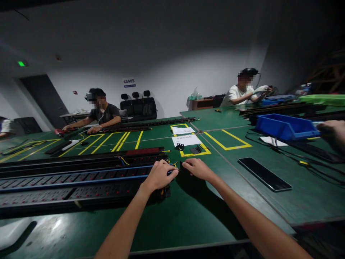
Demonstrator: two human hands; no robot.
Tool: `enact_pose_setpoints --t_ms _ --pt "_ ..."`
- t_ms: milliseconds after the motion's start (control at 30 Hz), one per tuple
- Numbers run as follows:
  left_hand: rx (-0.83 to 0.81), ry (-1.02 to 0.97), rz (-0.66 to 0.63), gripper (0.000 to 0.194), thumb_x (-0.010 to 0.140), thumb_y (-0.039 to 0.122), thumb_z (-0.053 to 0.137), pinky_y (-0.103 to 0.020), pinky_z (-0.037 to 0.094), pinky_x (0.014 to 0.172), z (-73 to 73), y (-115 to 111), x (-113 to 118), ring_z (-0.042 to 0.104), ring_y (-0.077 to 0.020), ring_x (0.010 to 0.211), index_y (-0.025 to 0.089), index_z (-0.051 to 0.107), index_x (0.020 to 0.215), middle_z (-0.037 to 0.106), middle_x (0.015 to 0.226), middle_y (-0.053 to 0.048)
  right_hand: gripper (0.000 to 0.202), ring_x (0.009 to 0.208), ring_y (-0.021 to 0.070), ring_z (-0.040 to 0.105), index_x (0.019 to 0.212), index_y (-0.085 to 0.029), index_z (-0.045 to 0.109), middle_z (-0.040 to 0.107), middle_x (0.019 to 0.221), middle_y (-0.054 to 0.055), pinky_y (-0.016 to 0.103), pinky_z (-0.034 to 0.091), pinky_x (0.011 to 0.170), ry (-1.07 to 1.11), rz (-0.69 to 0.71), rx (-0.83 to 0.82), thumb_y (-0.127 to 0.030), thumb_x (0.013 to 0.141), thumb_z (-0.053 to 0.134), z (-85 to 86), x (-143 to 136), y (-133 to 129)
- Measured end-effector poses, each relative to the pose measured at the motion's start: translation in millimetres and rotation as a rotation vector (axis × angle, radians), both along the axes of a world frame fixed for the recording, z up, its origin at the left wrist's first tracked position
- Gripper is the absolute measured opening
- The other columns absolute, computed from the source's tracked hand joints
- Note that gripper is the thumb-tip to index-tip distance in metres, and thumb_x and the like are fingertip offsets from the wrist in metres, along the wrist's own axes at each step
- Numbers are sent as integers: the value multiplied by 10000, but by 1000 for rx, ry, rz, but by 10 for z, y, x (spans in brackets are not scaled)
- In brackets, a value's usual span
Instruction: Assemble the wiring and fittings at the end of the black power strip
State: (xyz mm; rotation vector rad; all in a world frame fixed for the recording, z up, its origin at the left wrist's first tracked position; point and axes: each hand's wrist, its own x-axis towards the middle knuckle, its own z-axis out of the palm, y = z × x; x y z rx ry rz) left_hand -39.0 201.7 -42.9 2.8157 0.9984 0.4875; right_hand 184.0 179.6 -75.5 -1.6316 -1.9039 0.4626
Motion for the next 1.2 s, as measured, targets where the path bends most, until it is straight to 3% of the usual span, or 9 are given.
enact_pose_setpoints --t_ms 667,1000,1200 --pt "13 -3 -4 393 985 474 417 -408 391 911 -38 21 0 559 -247 1010 286 739 1109 747 1049 -26 402 500 133 517 556 -197 556 534 510 -10 242 281 513 17 45 -2 -385 900 466 71 -67 -48" --pt "9 10 -4 380 989 459 418 -407 385 906 -29 22 8 562 -244 1011 286 736 1107 747 1053 -22 387 478 124 540 552 -194 528 528 503 -16 228 291 485 79 51 4 -372 891 474 17 -91 -26" --pt "8 10 -5 377 988 440 423 -405 394 902 -20 24 4 561 -245 1014 282 737 1123 744 1037 -33 358 457 127 592 588 -189 564 555 485 -20 217 357 496 110 59 -56 -367 886 474 -5 -90 -12"
